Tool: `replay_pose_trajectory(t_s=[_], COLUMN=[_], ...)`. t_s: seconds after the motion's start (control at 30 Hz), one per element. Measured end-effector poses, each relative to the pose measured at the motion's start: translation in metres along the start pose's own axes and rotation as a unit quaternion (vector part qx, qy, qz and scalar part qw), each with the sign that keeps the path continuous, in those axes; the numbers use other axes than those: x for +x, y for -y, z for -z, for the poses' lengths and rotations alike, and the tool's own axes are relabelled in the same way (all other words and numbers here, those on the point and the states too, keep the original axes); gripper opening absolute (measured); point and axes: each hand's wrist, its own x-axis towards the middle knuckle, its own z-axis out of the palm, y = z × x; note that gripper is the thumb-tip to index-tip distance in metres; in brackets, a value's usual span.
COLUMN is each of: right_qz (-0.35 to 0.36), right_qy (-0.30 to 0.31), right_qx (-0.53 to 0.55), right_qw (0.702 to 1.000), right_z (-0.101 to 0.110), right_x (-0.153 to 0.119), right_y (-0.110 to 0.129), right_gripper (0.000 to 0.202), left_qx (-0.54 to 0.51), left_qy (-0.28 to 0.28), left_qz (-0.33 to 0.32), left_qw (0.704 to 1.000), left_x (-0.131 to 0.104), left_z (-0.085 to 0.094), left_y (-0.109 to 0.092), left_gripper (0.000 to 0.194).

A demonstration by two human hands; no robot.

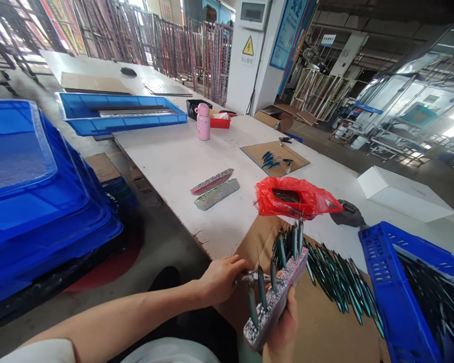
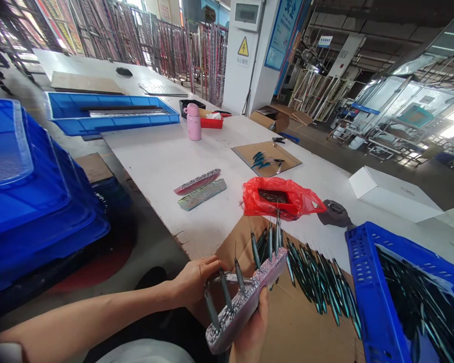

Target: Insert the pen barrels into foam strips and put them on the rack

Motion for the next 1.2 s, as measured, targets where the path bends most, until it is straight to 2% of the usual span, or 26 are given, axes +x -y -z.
replay_pose_trajectory(t_s=[0.33, 0.5, 0.73, 0.83, 1.2], right_qz=[-0.012, -0.008, -0.030, -0.039, -0.046], right_qy=[-0.043, -0.021, 0.031, 0.031, 0.066], right_qx=[0.050, 0.037, 0.050, 0.050, 0.032], right_qw=[0.998, 0.999, 0.998, 0.997, 0.996], right_z=[0.007, 0.011, 0.005, 0.006, 0.028], right_x=[0.008, 0.009, 0.008, 0.010, 0.023], right_y=[-0.005, -0.008, -0.008, -0.009, -0.017], right_gripper=[0.033, 0.032, 0.032, 0.033, 0.040], left_qx=[0.017, 0.018, 0.001, 0.000, 0.000], left_qy=[-0.011, -0.008, -0.015, -0.018, -0.026], left_qz=[-0.006, 0.001, -0.004, -0.001, 0.003], left_qw=[1.000, 1.000, 1.000, 1.000, 1.000], left_x=[0.001, 0.002, 0.001, 0.001, -0.001], left_z=[-0.002, -0.001, -0.001, -0.002, -0.001], left_y=[0.000, -0.001, 0.000, 0.000, -0.001], left_gripper=[0.034, 0.034, 0.032, 0.031, 0.038])
